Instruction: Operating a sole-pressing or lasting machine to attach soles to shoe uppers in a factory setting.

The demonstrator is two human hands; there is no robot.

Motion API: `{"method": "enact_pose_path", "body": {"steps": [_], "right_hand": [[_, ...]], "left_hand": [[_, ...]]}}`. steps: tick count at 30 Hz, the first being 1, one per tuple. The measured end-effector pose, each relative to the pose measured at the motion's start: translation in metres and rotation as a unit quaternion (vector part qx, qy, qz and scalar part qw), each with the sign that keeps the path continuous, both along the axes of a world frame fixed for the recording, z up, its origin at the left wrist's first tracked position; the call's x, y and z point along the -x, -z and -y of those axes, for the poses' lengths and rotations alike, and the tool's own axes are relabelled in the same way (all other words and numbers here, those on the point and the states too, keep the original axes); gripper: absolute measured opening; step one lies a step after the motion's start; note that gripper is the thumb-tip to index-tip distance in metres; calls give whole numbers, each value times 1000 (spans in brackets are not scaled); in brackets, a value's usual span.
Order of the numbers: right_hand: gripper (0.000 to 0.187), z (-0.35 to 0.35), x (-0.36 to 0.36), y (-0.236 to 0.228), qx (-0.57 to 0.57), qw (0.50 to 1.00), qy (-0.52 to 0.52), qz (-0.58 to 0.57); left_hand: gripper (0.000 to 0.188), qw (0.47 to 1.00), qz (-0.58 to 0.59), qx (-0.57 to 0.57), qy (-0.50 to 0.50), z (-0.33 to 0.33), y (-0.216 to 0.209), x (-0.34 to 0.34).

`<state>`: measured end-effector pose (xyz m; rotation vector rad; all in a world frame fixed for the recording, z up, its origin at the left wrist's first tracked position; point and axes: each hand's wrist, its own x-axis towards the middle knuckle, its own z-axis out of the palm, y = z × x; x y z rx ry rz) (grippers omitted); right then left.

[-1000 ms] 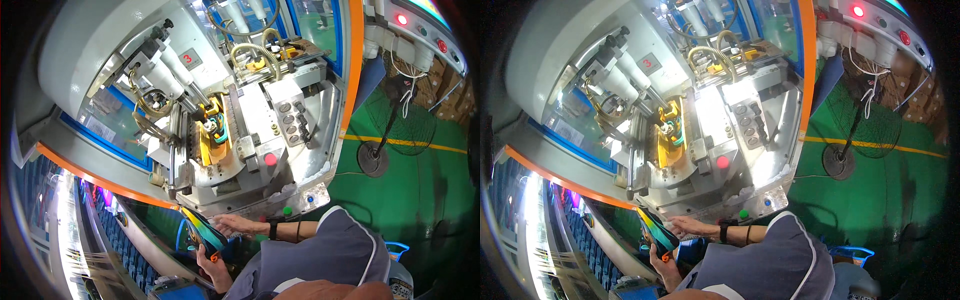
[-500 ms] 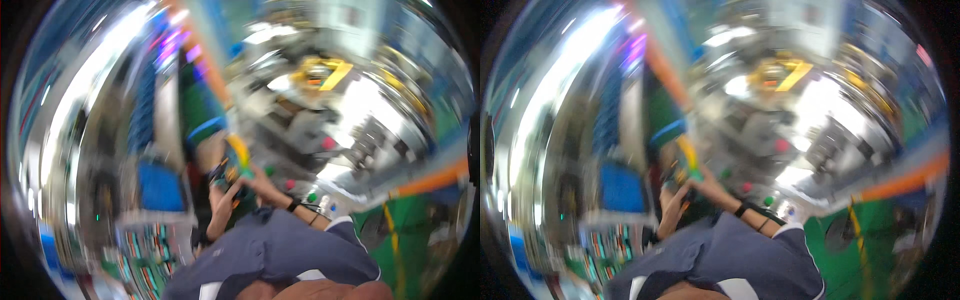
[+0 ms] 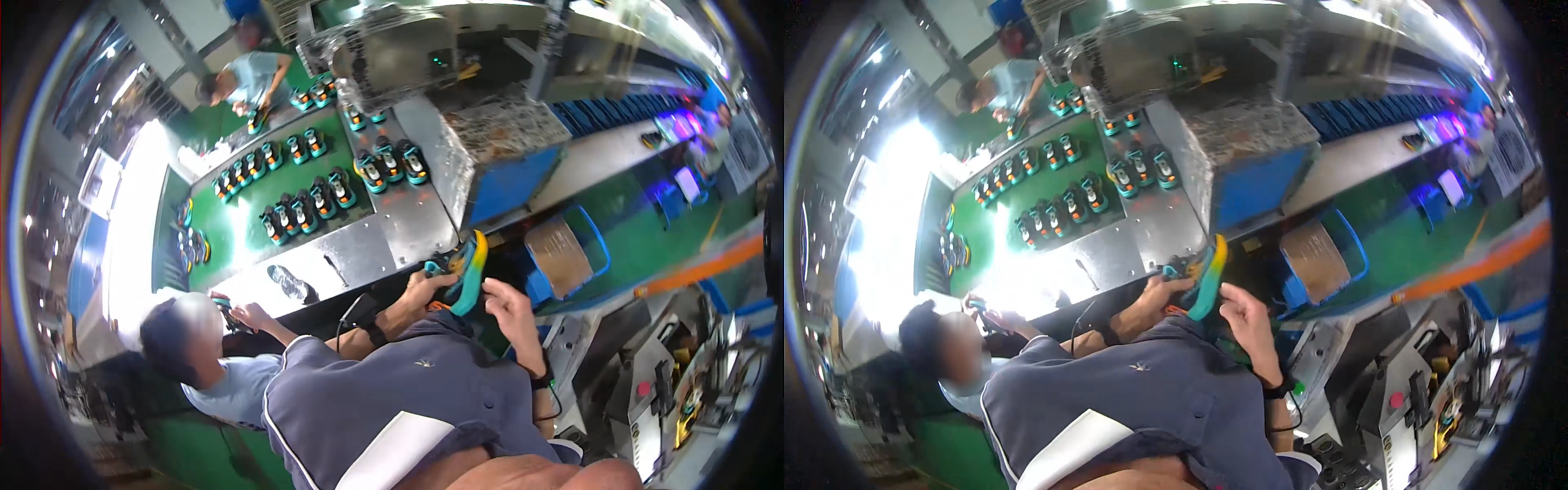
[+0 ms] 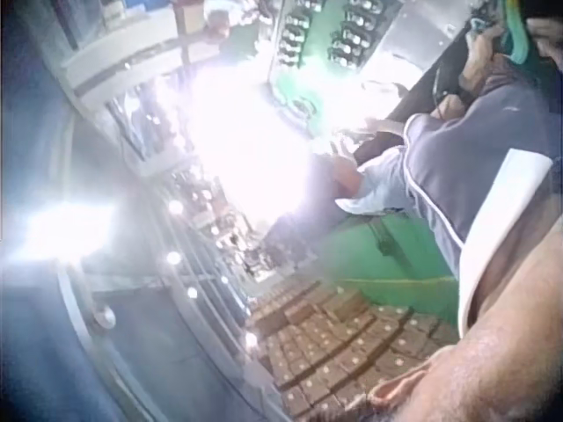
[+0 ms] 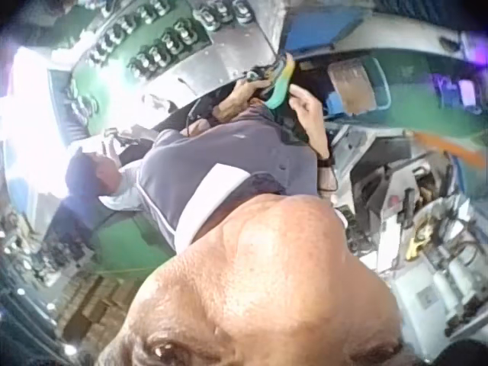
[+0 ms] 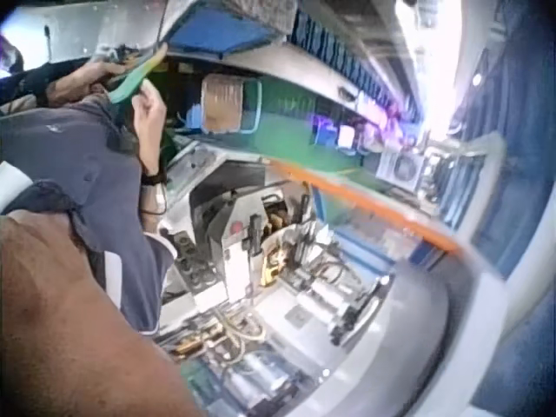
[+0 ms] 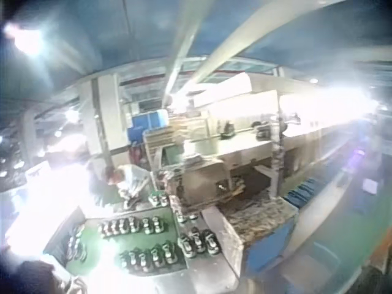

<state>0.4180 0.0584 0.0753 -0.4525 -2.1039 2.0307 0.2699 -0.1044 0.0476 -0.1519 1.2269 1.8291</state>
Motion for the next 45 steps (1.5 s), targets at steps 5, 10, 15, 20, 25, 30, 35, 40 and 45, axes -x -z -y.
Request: {"method": "enact_pose_path", "body": {"steps": [5,10,15,20,25,30,35,40,45], "right_hand": [[40,-31,91,-105,-147,988,2,-45],[37,-141,199,-199,-401,904,74,-128],[41,-241,387,-263,-572,803,138,-89],[49,-412,527,-306,-769,625,132,-30],[61,-529,602,-353,-836,531,123,58],[59,-371,683,-332,-748,634,127,149],[57,-428,700,-339,-766,628,48,132],[57,-439,705,-344,-761,640,-4,111],[56,-353,703,-328,-695,705,-140,9]], "left_hand": [[26,980,19,45,-193,59,22,95],[28,942,-77,45,-324,46,69,184],[28,922,-113,56,-366,80,103,331],[35,905,-138,121,-384,80,141,466],[53,885,-157,292,-328,84,244,626],[67,790,-280,481,-256,92,219,677],[58,758,-389,491,-182,59,260,679],[70,760,-440,408,-250,45,240,599],[49,907,-183,162,-344,33,124,453]]}}
